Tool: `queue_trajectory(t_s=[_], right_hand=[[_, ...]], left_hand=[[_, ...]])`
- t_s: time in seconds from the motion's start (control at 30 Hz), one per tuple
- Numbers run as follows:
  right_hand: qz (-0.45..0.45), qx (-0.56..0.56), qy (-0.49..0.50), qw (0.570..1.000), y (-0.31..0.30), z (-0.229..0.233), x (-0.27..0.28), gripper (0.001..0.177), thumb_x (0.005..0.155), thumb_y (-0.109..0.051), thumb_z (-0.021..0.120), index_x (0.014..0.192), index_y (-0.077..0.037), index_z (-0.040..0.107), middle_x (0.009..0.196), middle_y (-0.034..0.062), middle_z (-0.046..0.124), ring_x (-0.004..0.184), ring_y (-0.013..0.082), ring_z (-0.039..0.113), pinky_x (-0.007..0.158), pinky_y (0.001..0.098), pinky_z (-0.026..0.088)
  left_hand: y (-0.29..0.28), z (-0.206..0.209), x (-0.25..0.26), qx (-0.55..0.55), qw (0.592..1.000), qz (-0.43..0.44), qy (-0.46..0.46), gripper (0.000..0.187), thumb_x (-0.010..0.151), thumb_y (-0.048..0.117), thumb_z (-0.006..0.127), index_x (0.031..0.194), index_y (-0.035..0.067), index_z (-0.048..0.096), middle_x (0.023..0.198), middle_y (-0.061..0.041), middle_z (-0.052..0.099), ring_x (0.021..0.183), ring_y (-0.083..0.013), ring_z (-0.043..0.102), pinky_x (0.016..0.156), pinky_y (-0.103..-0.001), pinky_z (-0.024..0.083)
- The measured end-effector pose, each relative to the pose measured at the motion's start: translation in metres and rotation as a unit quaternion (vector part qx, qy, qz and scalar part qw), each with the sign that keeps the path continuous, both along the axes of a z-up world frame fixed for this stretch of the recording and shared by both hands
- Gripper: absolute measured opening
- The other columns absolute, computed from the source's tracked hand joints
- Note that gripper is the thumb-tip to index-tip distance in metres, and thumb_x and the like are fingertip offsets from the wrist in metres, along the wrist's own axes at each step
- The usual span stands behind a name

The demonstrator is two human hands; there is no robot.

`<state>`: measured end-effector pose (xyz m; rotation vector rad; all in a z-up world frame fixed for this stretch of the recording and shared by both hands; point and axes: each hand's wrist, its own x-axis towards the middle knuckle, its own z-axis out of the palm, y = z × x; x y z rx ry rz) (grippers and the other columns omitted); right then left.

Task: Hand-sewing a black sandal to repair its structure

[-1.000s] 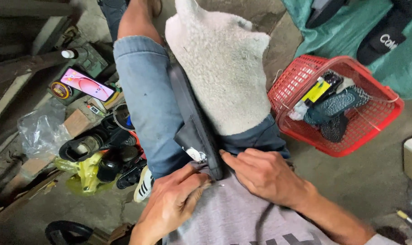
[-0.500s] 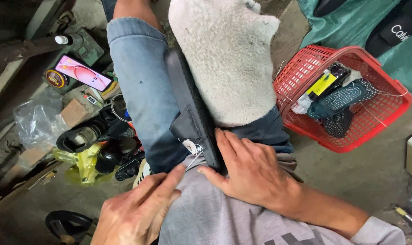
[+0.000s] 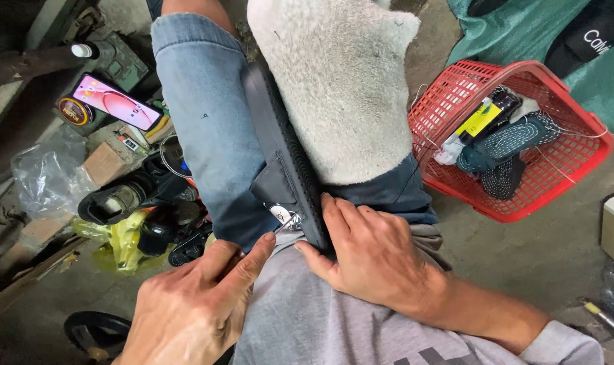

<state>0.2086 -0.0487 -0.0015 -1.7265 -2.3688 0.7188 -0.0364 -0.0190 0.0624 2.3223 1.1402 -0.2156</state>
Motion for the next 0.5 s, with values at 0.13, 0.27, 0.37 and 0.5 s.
queue_trajectory(t_s=[0.13,0.27,0.37,0.5], right_hand=[[0.001,0.009,-0.009,1.000,0.000,0.000,0.000,0.065,0.090,-0.059,0.067,0.118,0.000,0.068,0.094,0.0072,0.072,0.067,0.0232,0.067,0.055,0.0375,0.052],[-0.004,0.002,-0.007,1.000,-0.001,-0.002,-0.001,0.064,0.090,-0.057,0.067,0.119,0.000,0.067,0.095,0.0082,0.072,0.067,0.0241,0.067,0.056,0.0385,0.053],[-0.004,0.005,-0.017,1.000,-0.004,-0.005,-0.004,0.069,0.091,-0.063,0.065,0.118,0.000,0.067,0.093,0.0079,0.071,0.065,0.0233,0.066,0.053,0.0381,0.052],[0.011,0.037,-0.028,0.999,-0.007,-0.010,-0.006,0.058,0.093,-0.051,0.064,0.114,0.003,0.067,0.083,0.0101,0.066,0.064,0.0232,0.066,0.053,0.0368,0.051]], left_hand=[[0.001,-0.002,-0.002,0.004,1.000,-0.011,0.000,0.060,0.084,0.016,0.059,0.143,0.026,0.060,0.089,0.004,0.055,0.050,-0.0166,0.057,0.040,-0.039,0.046],[0.004,-0.002,0.001,0.001,1.000,-0.011,0.007,0.058,0.084,0.017,0.061,0.141,0.027,0.060,0.087,0.003,0.053,0.048,-0.0165,0.058,0.035,-0.039,0.043],[0.013,-0.002,0.008,-0.002,0.999,-0.019,0.034,0.050,0.088,0.024,0.061,0.138,0.030,0.062,0.084,0.003,0.053,0.053,-0.0163,0.062,0.033,-0.040,0.044],[0.019,-0.009,0.015,0.015,0.991,-0.063,0.113,0.058,0.082,0.036,0.061,0.139,0.043,0.060,0.075,0.006,0.052,0.049,-0.0169,0.068,0.034,-0.038,0.046]])
